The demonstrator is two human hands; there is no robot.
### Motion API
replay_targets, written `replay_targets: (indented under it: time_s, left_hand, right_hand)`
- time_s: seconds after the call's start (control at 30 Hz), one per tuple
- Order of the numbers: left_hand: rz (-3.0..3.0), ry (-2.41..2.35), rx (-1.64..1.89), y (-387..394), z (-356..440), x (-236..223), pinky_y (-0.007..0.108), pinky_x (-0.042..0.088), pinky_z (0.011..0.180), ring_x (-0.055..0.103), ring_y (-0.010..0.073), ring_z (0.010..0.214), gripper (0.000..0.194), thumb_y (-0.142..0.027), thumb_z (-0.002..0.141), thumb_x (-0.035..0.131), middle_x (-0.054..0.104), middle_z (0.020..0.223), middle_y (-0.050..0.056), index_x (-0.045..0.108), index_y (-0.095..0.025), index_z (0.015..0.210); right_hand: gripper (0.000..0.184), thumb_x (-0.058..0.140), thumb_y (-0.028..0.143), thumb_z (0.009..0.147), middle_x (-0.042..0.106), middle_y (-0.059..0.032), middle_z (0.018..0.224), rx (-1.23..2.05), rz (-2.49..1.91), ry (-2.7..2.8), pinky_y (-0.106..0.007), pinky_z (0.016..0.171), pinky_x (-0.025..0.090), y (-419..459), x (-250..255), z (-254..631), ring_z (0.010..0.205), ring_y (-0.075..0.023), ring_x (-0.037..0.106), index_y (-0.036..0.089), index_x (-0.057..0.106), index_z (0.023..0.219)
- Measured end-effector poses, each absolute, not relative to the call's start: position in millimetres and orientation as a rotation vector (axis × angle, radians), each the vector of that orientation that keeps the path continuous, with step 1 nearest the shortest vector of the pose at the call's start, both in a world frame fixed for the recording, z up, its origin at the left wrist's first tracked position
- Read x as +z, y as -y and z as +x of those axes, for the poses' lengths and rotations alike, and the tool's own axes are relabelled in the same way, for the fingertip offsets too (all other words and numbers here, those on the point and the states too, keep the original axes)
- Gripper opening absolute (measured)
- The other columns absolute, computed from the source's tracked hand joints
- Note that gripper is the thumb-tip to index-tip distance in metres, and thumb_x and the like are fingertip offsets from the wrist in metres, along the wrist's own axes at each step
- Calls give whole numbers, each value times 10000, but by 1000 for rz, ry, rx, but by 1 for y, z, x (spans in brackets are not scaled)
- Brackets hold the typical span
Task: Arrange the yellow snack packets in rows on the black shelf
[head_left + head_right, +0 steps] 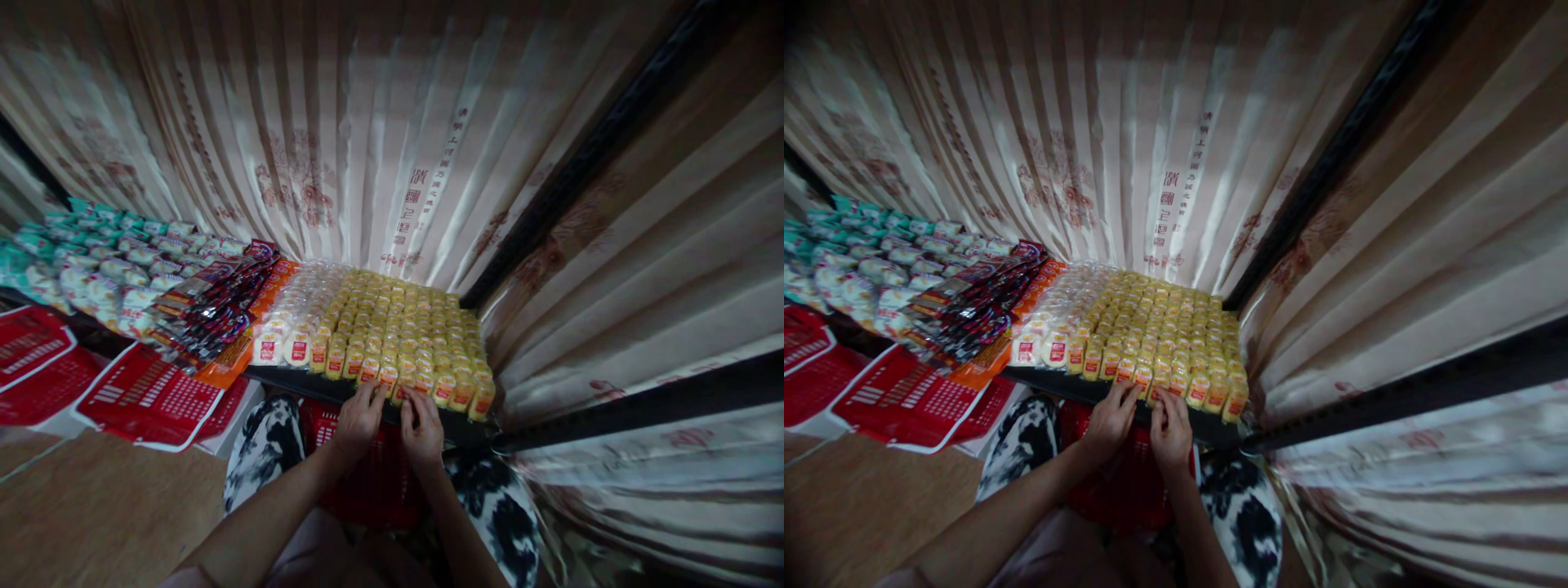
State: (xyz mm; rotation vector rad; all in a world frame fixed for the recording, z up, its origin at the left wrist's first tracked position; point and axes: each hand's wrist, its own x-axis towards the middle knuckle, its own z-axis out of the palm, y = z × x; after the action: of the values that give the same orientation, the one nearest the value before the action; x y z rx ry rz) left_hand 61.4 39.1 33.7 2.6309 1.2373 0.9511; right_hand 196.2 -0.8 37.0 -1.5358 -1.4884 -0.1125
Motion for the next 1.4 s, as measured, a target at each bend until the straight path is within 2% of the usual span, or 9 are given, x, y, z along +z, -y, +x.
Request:
replay_targets:
  time_s: [0.2, 0.53, 0.7, 0.97, 1.4]
  left_hand:
    - [2623, -1227, 969, -39, 65, 30, 323, 503, 888, 537, 212, 1096, 376, -136, 872, 412, 551, 1180, 125, 488, -153, 1239]
    - [2663, -1201, 939, -41, 67, 32, 316, 493, 904, 527, 211, 1112, 392, -134, 871, 410, 542, 1207, 131, 462, -130, 1260]
    - [2641, -1194, 930, -41, 66, 32, 322, 485, 918, 510, 203, 1135, 387, -152, 883, 385, 526, 1234, 116, 458, -157, 1263]
    - [2671, -1188, 916, -41, 64, 31, 334, 466, 946, 492, 216, 1163, 386, -141, 875, 382, 513, 1266, 139, 464, -106, 1250]
    - [2692, -1162, 962, -36, 57, 36, 316, 455, 949, 482, 201, 1175, 408, -121, 879, 346, 515, 1279, 125, 464, -122, 1269]
  right_hand:
    - [355, 396, 226, 877, 569, -97, 1023, -102, -1584, 1534, -364, 854, 500, 2, 30, 198, 971, -188, 560, 205, 548, 1197]
    - [383, 392, 195, 874, 563, -97, 1051, -112, -1566, 1564, -361, 873, 495, 2, 24, 201, 993, -183, 555, 204, 513, 1237]
    - [392, 400, 204, 870, 563, -95, 1055, -104, -1558, 1573, -359, 863, 501, 2, 23, 202, 986, -184, 557, 209, 503, 1248]
    - [397, 389, 195, 870, 557, -96, 1062, -79, -1575, 1580, -364, 872, 493, 3, 25, 200, 989, -186, 547, 208, 500, 1251]
    - [373, 398, 156, 859, 549, -94, 1012, -232, -1584, 1562, -360, 867, 477, 7, 25, 201, 960, -181, 538, 200, 549, 1197]
